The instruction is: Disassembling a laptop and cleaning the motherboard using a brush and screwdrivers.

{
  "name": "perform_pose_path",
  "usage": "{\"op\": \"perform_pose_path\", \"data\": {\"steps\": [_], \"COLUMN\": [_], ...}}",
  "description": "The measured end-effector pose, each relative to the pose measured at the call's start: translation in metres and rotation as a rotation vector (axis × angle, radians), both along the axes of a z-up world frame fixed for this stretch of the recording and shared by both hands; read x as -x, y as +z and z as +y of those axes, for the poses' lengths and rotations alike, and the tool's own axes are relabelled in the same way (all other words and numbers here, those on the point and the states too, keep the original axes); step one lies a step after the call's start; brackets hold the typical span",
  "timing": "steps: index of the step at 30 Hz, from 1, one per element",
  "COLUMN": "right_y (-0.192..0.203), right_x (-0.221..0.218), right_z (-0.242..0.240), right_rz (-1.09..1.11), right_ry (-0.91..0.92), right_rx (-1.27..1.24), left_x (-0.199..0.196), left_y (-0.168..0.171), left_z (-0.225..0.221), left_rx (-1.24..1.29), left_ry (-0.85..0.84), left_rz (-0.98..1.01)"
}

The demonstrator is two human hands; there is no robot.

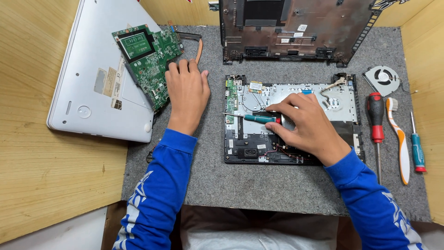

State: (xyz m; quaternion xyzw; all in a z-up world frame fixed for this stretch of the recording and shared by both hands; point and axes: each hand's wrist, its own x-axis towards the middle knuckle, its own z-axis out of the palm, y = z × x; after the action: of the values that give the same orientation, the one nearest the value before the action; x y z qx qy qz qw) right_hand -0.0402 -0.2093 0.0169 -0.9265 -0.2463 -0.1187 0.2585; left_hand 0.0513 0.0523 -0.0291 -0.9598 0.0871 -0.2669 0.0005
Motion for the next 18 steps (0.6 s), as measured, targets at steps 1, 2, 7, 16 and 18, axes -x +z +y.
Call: {"op": "perform_pose_path", "data": {"steps": [1,2,7,16,18], "right_y": [0.000,-0.001,-0.005,-0.017,-0.017], "right_x": [-0.001,-0.001,-0.003,-0.017,-0.016], "right_z": [0.000,-0.001,-0.011,-0.045,-0.045], "right_rz": [0.002,-0.006,-0.047,-0.162,-0.144], "right_ry": [-0.005,-0.010,-0.044,-0.169,-0.185], "right_rx": [-0.002,-0.010,-0.053,-0.123,-0.146], "left_x": [-0.004,-0.008,-0.014,0.003,0.008], "left_y": [-0.002,-0.004,-0.003,0.027,0.031], "left_z": [-0.002,-0.003,-0.003,-0.009,-0.011], "left_rx": [-0.002,-0.062,-0.106,-0.001,0.055], "left_ry": [-0.005,0.012,0.007,-0.034,-0.076], "left_rz": [0.002,-0.081,-0.216,-0.354,-0.391]}}
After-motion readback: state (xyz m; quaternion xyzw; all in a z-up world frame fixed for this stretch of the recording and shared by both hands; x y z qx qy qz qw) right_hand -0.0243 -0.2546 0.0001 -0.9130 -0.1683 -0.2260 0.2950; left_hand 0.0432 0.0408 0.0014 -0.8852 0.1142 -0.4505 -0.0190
